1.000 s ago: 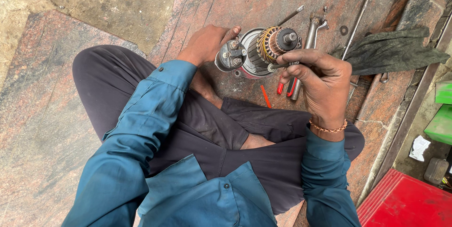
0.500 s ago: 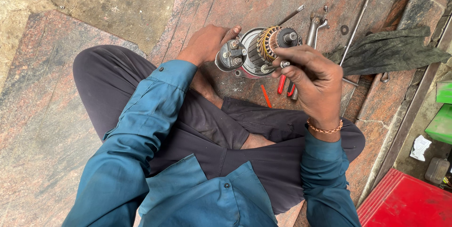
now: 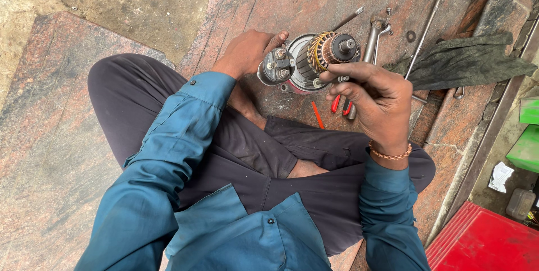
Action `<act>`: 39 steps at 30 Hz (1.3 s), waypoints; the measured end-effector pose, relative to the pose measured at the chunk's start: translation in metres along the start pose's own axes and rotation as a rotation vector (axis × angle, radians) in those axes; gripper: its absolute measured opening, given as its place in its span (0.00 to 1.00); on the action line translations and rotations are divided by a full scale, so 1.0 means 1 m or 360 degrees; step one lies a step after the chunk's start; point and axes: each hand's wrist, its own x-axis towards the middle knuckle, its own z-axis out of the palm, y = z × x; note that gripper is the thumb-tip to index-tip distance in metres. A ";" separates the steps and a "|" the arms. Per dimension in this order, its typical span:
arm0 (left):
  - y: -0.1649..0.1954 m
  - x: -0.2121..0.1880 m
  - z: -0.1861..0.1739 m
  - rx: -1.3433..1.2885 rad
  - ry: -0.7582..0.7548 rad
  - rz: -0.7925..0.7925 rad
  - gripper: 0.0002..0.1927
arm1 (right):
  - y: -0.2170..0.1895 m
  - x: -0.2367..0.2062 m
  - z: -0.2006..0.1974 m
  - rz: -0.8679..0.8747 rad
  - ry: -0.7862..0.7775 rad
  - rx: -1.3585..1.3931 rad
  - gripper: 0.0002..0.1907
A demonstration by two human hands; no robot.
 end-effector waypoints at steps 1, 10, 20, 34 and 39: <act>0.000 0.000 0.000 0.0000 0.0003 0.0000 0.36 | -0.001 0.000 -0.002 -0.0006 -0.0010 0.0009 0.11; -0.001 0.002 0.002 0.0006 -0.0031 -0.0028 0.37 | -0.001 -0.008 0.000 -0.0056 0.0205 -0.0275 0.08; 0.002 0.000 0.001 0.0017 -0.0060 -0.0043 0.38 | 0.000 -0.005 0.004 -0.0115 0.0136 -0.0036 0.10; 0.000 0.000 -0.002 0.0080 0.0022 0.0021 0.36 | -0.007 -0.008 0.008 0.0024 0.0256 -0.0119 0.09; -0.001 -0.002 -0.004 0.0045 0.0082 0.0096 0.36 | -0.011 -0.011 0.021 -0.0033 0.0397 -0.0212 0.07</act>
